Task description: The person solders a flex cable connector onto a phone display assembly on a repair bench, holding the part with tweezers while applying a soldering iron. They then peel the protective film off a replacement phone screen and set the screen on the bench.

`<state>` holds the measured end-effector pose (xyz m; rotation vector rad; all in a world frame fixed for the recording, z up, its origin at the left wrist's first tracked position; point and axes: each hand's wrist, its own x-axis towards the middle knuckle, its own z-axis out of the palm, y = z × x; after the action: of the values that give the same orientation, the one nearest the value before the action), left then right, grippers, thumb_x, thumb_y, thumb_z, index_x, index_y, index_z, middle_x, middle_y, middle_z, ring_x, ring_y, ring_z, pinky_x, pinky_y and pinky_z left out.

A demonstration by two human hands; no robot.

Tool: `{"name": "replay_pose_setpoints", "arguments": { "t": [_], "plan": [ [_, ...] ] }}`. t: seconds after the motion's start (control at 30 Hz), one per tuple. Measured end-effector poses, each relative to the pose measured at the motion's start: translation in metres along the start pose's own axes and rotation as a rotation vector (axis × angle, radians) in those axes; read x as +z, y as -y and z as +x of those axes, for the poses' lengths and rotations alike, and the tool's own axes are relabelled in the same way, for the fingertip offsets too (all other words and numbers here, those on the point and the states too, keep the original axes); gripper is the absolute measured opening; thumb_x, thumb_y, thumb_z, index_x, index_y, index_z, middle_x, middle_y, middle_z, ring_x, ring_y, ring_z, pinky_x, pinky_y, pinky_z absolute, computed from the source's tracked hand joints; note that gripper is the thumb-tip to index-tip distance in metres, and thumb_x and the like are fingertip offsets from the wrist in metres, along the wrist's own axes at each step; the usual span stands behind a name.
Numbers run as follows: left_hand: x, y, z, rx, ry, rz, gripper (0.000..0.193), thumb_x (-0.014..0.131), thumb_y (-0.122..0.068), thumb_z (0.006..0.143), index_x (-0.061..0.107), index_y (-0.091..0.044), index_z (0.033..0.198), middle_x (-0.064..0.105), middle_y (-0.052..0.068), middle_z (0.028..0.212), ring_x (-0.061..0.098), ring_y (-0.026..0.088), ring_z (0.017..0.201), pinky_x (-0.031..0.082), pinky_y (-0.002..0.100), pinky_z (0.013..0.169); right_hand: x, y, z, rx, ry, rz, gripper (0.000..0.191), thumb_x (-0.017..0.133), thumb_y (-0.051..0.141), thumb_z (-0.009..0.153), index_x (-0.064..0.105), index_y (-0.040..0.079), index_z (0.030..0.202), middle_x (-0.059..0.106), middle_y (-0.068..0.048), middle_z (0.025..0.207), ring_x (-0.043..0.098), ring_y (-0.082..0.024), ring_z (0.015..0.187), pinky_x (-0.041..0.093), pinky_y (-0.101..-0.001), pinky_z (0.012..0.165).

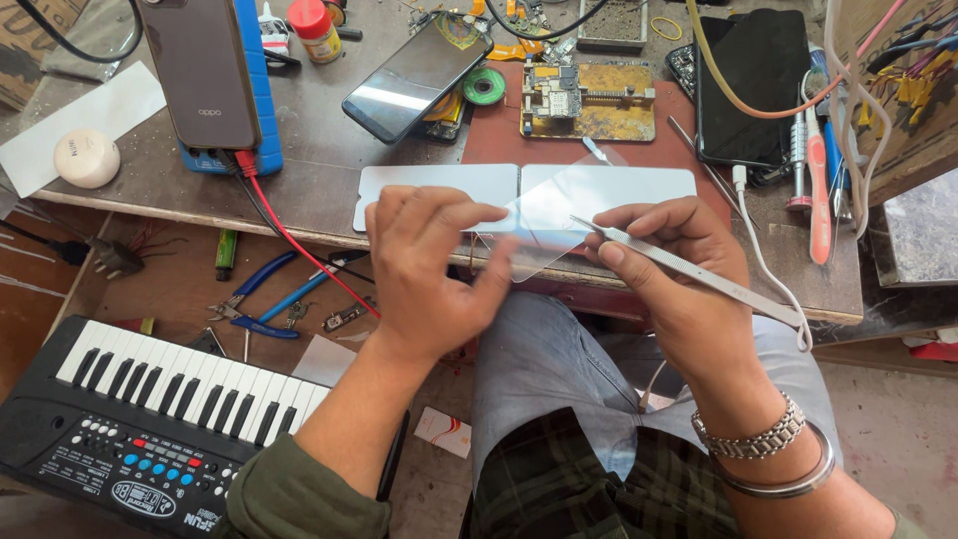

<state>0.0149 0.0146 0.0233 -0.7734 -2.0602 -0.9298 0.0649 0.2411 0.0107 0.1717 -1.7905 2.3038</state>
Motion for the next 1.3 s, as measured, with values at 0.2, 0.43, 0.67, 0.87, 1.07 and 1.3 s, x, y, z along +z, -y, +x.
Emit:
{"name": "replay_pose_setpoints", "arguments": {
  "t": [0.2,0.43,0.67,0.87,1.07,1.3],
  "plan": [
    [0.002,-0.015,-0.001,0.069,0.016,0.003,0.02,0.087,-0.027,0.085,0.076,-0.021,0.1,0.061,-0.005,0.094,0.053,0.019,0.093,0.035,0.038,0.086,0.008,0.005,-0.009,-0.063,0.066,-0.058,0.019,0.067,-0.007,0.096,0.053,0.002,0.106,0.067,-0.018,0.124,0.072,-0.021,0.111,0.061,-0.0336,0.097],
    [0.003,-0.013,-0.002,0.077,-0.007,-0.005,0.015,0.087,-0.02,0.085,0.076,-0.021,0.095,0.061,-0.005,0.092,0.053,0.018,0.092,0.035,0.037,0.085,0.019,0.008,-0.014,-0.027,0.085,-0.052,0.017,0.068,-0.006,0.095,0.055,0.001,0.104,0.067,-0.017,0.122,0.071,-0.018,0.108,0.065,-0.0346,0.09],
    [0.004,-0.012,-0.003,0.062,-0.011,-0.013,0.013,0.083,-0.018,0.082,0.072,-0.018,0.089,0.062,-0.004,0.093,0.054,0.019,0.093,0.036,0.037,0.086,0.016,0.008,-0.013,-0.02,0.091,-0.02,0.017,0.068,-0.004,0.096,0.054,0.001,0.103,0.068,-0.018,0.121,0.071,-0.019,0.108,0.064,-0.0357,0.091],
    [0.003,-0.004,-0.004,0.016,-0.027,-0.002,0.015,0.082,-0.017,0.082,0.07,-0.016,0.091,0.061,-0.001,0.097,0.054,0.023,0.097,0.038,0.038,0.087,0.009,0.001,-0.013,0.065,0.07,0.195,0.017,0.067,-0.007,0.096,0.055,0.001,0.105,0.066,-0.019,0.12,0.071,-0.022,0.107,0.062,-0.0389,0.095],
    [-0.001,0.0,-0.002,0.05,-0.047,-0.064,0.011,0.075,-0.016,0.084,0.065,-0.013,0.089,0.061,0.003,0.098,0.054,0.026,0.097,0.04,0.039,0.09,-0.001,-0.002,-0.013,0.007,0.058,0.19,0.018,0.067,-0.007,0.097,0.056,0.002,0.108,0.066,-0.019,0.12,0.07,-0.024,0.109,0.06,-0.0397,0.1],
    [-0.009,-0.031,-0.004,0.541,0.25,-0.363,0.021,0.069,-0.031,0.08,0.063,-0.011,0.079,0.059,0.006,0.094,0.061,0.025,0.086,0.049,0.041,0.073,-0.01,0.0,-0.01,-0.071,0.016,0.126,0.018,0.065,-0.008,0.1,0.055,0.001,0.112,0.066,-0.019,0.121,0.071,-0.024,0.108,0.06,-0.0403,0.102]
  ]
}}
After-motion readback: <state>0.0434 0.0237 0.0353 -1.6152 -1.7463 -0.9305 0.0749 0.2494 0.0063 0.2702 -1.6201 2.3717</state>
